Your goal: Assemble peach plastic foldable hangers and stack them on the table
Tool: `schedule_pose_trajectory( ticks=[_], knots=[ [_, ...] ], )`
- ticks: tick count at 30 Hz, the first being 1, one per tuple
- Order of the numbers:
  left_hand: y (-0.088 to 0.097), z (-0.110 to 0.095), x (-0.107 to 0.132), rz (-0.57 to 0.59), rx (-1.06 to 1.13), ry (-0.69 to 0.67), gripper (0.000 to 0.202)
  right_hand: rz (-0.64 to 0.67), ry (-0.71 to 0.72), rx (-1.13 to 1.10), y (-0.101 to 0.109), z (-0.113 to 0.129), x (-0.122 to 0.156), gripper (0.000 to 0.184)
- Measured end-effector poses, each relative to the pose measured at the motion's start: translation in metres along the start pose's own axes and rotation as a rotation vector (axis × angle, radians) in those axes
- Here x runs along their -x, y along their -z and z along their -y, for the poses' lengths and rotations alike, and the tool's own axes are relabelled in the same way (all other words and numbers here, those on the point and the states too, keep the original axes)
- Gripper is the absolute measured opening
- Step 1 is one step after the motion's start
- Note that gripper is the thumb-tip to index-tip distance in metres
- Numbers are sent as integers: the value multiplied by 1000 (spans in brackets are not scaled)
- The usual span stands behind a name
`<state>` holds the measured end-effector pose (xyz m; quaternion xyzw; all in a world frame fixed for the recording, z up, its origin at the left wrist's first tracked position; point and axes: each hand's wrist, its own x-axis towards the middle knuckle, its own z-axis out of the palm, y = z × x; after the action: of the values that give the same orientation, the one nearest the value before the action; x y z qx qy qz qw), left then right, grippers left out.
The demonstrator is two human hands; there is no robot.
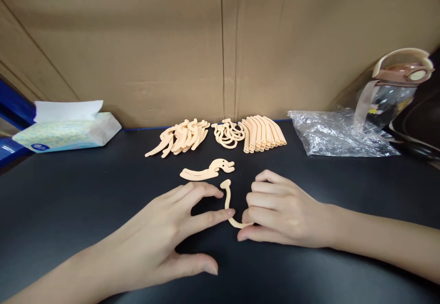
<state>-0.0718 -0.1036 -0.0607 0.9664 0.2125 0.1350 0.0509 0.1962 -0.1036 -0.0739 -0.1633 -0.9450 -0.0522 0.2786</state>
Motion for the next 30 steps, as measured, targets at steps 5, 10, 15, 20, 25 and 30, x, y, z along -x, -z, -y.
schedule_pose_trajectory(
  ticks=[5, 10, 15, 20, 25, 30],
  knots=[
    [2, 0, 0, -6, -25, -20, 53, 12, 3, -18, 0, 0, -1, 33],
    [4, -2, 1, -16, -23, 4, 40, 59, -7, -39, 0, 0, 0, 29],
    [7, -3, 0, -39, -31, 0, 39, 71, 8, -27, -2, 1, 1, 27],
    [10, -5, 0, -57, -34, 2, 30, 54, 32, -1, -1, 3, 0, 23],
    [9, -3, 0, -74, -57, 11, 26, 64, 27, -2, 0, 3, -2, 23],
    [9, 0, 0, -77, -48, -1, 19, 88, 23, 0, 0, 2, 0, 25]
  ],
)
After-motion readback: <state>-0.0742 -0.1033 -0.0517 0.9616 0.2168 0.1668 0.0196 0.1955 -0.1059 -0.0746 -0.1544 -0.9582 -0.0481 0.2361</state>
